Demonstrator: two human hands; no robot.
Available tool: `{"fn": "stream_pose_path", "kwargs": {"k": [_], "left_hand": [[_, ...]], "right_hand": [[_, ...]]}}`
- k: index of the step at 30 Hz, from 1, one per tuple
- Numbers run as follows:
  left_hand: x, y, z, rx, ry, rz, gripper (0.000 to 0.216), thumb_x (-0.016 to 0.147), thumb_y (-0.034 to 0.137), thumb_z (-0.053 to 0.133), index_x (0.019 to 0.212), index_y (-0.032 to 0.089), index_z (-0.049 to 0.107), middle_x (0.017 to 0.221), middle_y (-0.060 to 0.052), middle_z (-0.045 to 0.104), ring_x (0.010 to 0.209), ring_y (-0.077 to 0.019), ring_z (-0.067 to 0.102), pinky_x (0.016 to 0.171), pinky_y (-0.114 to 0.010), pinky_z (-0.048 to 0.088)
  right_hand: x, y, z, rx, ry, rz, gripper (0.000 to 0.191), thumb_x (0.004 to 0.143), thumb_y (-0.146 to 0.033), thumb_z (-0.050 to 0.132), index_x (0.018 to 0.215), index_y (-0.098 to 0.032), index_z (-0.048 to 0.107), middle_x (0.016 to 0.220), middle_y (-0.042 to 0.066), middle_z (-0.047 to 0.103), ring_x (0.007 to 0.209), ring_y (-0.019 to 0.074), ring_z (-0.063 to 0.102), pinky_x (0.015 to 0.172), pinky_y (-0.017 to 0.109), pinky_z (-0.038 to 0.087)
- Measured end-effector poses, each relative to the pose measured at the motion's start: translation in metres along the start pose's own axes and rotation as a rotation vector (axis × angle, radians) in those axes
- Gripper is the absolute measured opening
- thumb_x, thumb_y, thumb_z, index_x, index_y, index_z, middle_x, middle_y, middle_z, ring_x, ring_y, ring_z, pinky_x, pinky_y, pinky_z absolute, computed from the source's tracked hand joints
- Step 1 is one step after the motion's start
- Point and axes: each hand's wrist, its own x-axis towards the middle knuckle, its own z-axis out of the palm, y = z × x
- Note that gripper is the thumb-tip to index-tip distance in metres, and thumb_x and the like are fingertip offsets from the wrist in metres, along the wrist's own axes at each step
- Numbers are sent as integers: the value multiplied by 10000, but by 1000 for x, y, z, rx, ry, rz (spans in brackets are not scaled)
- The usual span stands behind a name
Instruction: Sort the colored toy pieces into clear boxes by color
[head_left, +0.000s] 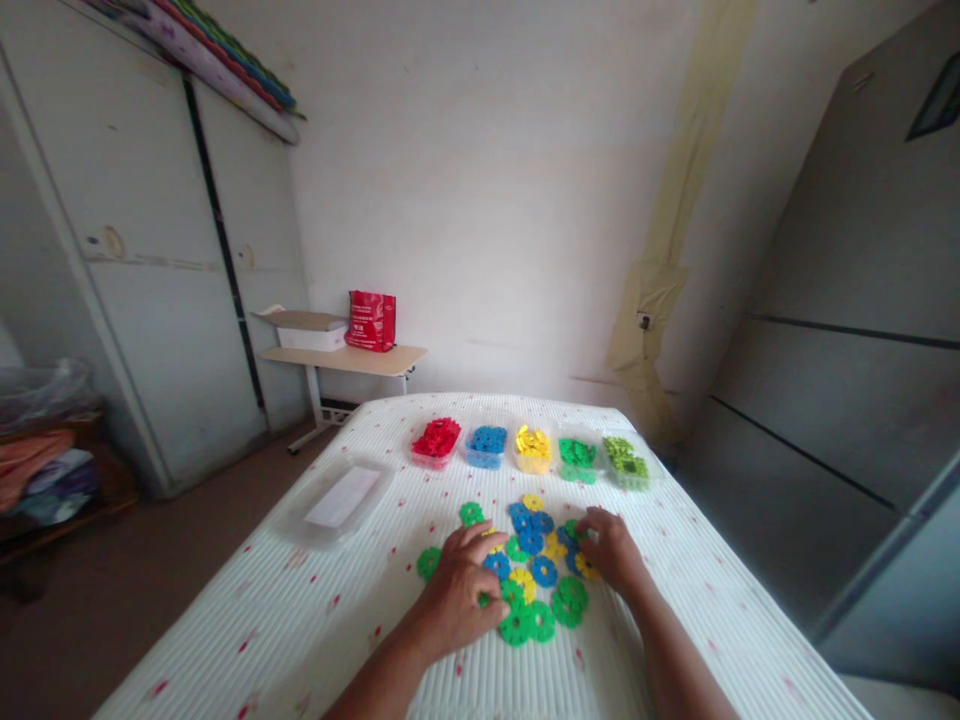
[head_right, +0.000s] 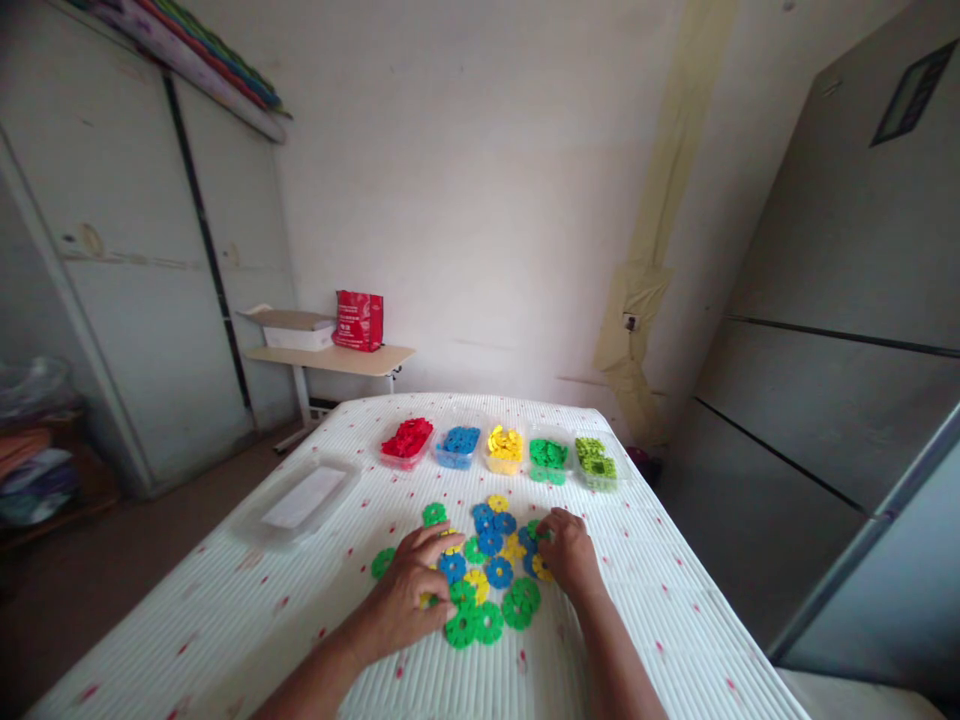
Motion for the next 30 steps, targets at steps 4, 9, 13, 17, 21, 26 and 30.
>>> {"fn": "stream_pose_path", "kwargs": {"k": [4, 9, 13, 17, 21, 26, 30], "left_hand": [[-1, -2, 2, -6, 17, 9, 91, 577, 166, 644, 546, 248, 667, 1245, 56, 546, 1230, -237, 360, 1026, -418, 254], [-1, -2, 2, -14, 23, 17, 85, 577, 162, 645, 549, 241, 661, 1243, 43, 545, 1226, -245, 366, 1016, -423, 273], [-1, 2, -2, -22, 21, 19, 129, 592, 186, 651, 691, 258, 690, 1250, 10, 535, 1226, -253, 364, 1018, -431, 280], [-2, 3, -6, -14, 9, -6, 338, 593, 189, 662, 913, 294, 679, 1255, -4, 529, 1230, -243, 357, 1034, -428, 265], [-3, 1, -5, -8, -2, -2, 268, 595, 199, 668, 846, 293, 692, 1248, 12, 535, 1235, -241, 349, 1035, -422, 261], [-2, 0, -1, 2, 22, -4, 123, 607, 186, 653, 686, 269, 696, 1221, 24, 559, 1222, -233, 365, 1025, -410, 266], [0, -1, 1, 8, 45, 2, 138, 589, 136, 638, 601, 265, 687, 1190, 44, 582, 1208, -212, 381, 1018, -382, 272]], "right_hand": [[0, 3, -2, -58, 33, 47, 210, 648, -107, 479, 735, -202, 645, 901, 49, 648, 918, 198, 573, 881, 320, 394], [-1, -8, -6, -64, 31, 32, 260, 721, -192, 505, 921, -206, 670, 1209, 97, 540, 1106, 239, 481, 894, 341, 394], [-2, -18, -4, -68, -83, 1, 284, 728, -248, 528, 972, -282, 668, 1285, 61, 481, 1173, 256, 419, 910, 387, 373], [-3, -19, -4, -107, -106, 68, 254, 717, -236, 505, 906, -260, 672, 1219, 62, 532, 1127, 237, 459, 881, 356, 383], [-3, -16, -9, -129, -78, 112, 221, 712, -221, 484, 854, -224, 652, 1032, 54, 612, 1011, 215, 523, 868, 339, 386], [-4, -17, -10, -146, -81, 140, 271, 718, -216, 471, 917, -236, 653, 1242, 67, 511, 1136, 261, 440, 873, 381, 387], [-4, -23, -11, -107, -94, 105, 317, 752, -275, 472, 1020, -254, 640, 1305, 60, 457, 1186, 253, 398, 907, 383, 371]]}}
